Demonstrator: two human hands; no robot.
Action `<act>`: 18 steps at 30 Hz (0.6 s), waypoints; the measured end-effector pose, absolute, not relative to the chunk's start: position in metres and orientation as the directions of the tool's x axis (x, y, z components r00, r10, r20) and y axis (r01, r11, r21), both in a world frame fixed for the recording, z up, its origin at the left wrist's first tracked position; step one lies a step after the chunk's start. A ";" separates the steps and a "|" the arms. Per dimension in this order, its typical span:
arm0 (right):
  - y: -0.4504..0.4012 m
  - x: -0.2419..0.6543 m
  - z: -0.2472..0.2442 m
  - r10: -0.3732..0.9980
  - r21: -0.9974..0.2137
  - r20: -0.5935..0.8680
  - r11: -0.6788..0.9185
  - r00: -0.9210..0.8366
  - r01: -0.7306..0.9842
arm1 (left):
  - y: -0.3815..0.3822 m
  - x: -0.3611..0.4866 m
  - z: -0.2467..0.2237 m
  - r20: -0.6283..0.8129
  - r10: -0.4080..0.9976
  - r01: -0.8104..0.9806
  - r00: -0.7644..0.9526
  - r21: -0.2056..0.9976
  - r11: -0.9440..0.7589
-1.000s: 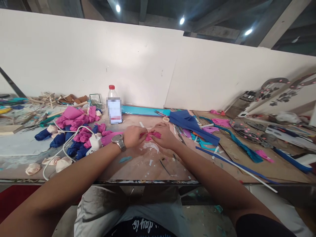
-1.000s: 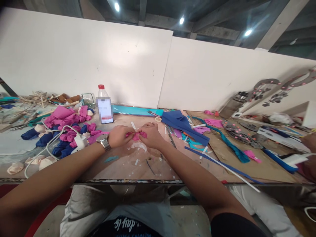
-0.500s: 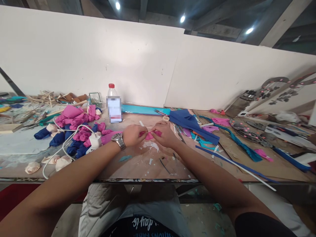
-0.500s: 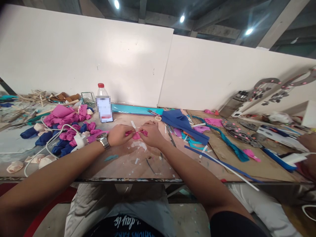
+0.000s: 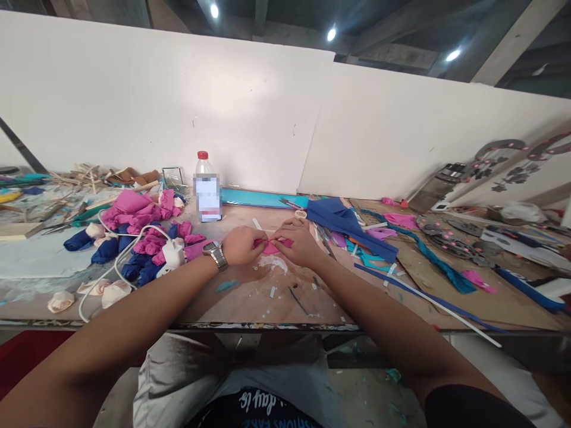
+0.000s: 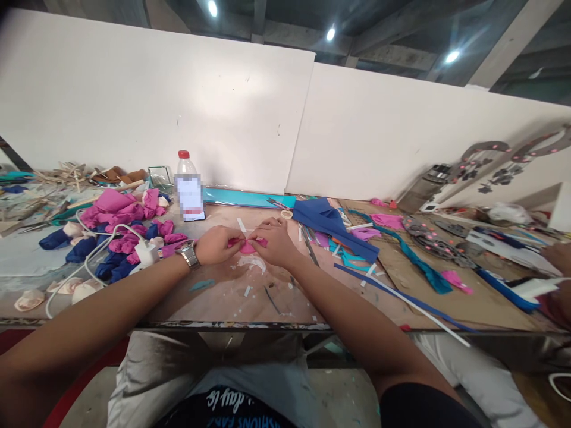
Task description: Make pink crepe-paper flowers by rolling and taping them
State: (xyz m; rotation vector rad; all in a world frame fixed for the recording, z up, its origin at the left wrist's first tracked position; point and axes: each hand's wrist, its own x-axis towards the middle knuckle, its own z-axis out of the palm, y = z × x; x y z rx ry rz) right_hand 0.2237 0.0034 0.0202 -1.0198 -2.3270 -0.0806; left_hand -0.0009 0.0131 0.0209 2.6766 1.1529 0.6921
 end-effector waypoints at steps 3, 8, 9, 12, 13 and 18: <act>0.005 0.225 0.020 0.649 -0.184 0.559 0.705 -0.517 0.685 | 0.013 -0.002 0.022 0.358 0.723 0.645 0.591 0.329 -0.690; 0.006 0.226 0.019 0.666 -0.202 0.545 0.694 -0.510 0.691 | 0.014 -0.001 0.023 0.369 0.753 0.683 0.544 0.327 -0.653; 0.007 0.226 0.019 0.681 -0.202 0.544 0.673 -0.490 0.711 | 0.014 -0.001 0.023 0.364 0.763 0.697 0.535 0.321 -0.642; 0.008 0.227 0.016 0.716 -0.189 0.564 0.597 -0.412 0.779 | 0.014 0.000 0.022 0.349 0.791 0.744 0.503 0.291 -0.601; 0.009 0.227 0.016 0.719 -0.183 0.572 0.580 -0.394 0.794 | 0.014 0.000 0.022 0.346 0.798 0.758 0.493 0.279 -0.589; 0.009 0.226 0.013 0.690 -0.136 0.569 0.616 -0.447 0.776 | 0.014 0.001 0.021 0.342 0.789 0.759 0.510 0.252 -0.600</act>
